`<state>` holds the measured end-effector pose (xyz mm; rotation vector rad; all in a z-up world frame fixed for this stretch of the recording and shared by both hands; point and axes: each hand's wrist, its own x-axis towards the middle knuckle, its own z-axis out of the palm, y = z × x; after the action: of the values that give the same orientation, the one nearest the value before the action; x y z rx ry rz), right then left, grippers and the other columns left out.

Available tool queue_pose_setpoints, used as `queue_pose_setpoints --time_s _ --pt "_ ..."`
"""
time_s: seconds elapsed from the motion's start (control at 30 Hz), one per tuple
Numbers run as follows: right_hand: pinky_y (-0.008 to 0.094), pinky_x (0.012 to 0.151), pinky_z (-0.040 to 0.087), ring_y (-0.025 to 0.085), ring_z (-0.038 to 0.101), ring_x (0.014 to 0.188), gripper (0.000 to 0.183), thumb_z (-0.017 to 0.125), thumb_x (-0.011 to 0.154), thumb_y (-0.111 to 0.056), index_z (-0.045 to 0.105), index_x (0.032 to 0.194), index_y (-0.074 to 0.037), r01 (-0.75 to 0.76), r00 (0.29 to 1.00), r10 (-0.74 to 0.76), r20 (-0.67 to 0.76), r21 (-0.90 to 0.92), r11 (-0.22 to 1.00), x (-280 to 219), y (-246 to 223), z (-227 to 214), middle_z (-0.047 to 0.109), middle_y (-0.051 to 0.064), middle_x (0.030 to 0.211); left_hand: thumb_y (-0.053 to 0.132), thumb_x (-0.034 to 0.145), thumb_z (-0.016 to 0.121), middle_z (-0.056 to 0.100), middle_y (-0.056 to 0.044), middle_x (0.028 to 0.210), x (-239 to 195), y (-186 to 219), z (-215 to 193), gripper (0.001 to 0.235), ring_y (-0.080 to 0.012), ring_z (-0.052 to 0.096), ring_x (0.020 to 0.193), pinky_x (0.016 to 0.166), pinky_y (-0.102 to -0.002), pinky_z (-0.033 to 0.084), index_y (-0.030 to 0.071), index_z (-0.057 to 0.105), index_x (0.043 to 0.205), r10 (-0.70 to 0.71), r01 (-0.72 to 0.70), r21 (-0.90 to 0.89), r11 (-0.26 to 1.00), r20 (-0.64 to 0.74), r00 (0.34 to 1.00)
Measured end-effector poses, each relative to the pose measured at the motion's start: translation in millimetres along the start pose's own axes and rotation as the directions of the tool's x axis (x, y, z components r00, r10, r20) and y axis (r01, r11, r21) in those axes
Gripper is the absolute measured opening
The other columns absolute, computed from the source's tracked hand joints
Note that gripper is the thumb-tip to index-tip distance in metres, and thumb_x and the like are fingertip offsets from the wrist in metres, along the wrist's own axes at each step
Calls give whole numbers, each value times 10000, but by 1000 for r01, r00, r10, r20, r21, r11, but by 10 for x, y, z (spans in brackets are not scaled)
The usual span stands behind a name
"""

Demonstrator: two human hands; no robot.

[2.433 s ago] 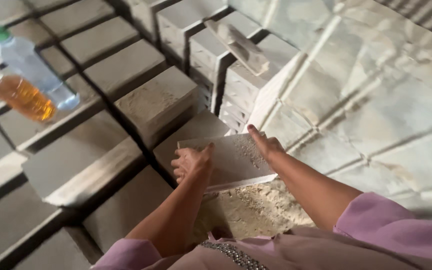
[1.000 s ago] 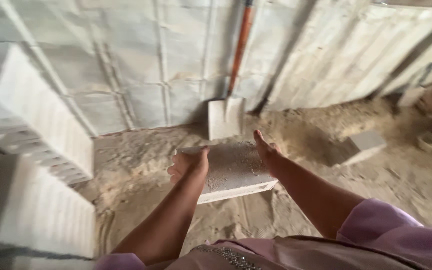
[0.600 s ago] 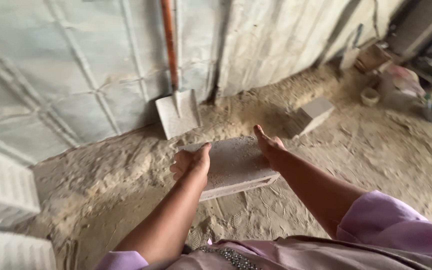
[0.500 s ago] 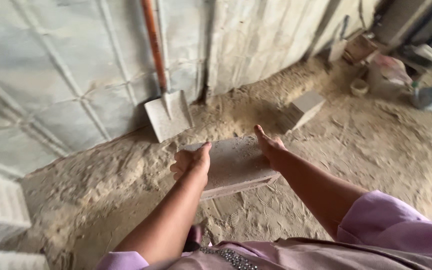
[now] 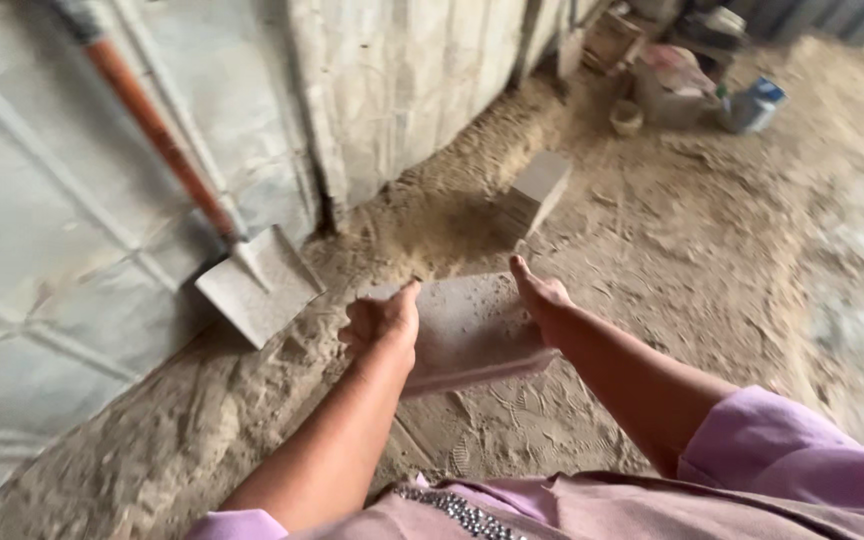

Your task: The person repeatedly picks up rectangular concrete blocks from a stack, carries them to a sandy floor area, places them down, and returns to the stack to repeat the process. The person handles the blocks by hand without using tools.

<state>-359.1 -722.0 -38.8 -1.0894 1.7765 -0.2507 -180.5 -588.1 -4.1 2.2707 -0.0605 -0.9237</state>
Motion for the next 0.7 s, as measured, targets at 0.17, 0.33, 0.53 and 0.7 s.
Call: queue_pose_setpoints --time_s 0.17,0.33,0.53,0.7 --pt "552 1044 494 420 552 1294 940 505 881 -808 580 1401 -28 -13 997 19 -69 85 996 312 -76 -233 514 249 1480 602 748 832 380 -267 1480 7 409 270 926 -445 448 1329 1065 -575 446 59 475 1407 50 -51 14 999 25 998" --pt "541 1058 483 414 544 1325 973 513 869 -813 544 1423 -15 -34 992 49 -119 119 992 689 -187 -624 527 245 1471 584 759 829 373 -269 1492 -94 745 682 917 -451 469 1316 1074 -560 447 61 471 1422 57 -58 12 998 69 996" --pt "563 1118 389 426 427 1410 984 538 883 -812 558 1449 -8 51 993 -45 -110 53 997 1196 -300 -1286 436 255 1540 568 763 830 388 -288 1489 -307 1045 1362 923 -447 498 1304 1054 -537 482 56 468 1441 21 -17 -41 999 80 997" --pt "562 1111 442 433 497 1382 941 548 859 -781 524 1465 -62 30 994 -24 -106 51 998 1581 -462 -1851 488 245 1520 533 784 830 376 -296 1476 -405 1325 2007 925 -430 519 1268 1014 -532 495 15 431 1439 -26 33 -126 992 57 998"
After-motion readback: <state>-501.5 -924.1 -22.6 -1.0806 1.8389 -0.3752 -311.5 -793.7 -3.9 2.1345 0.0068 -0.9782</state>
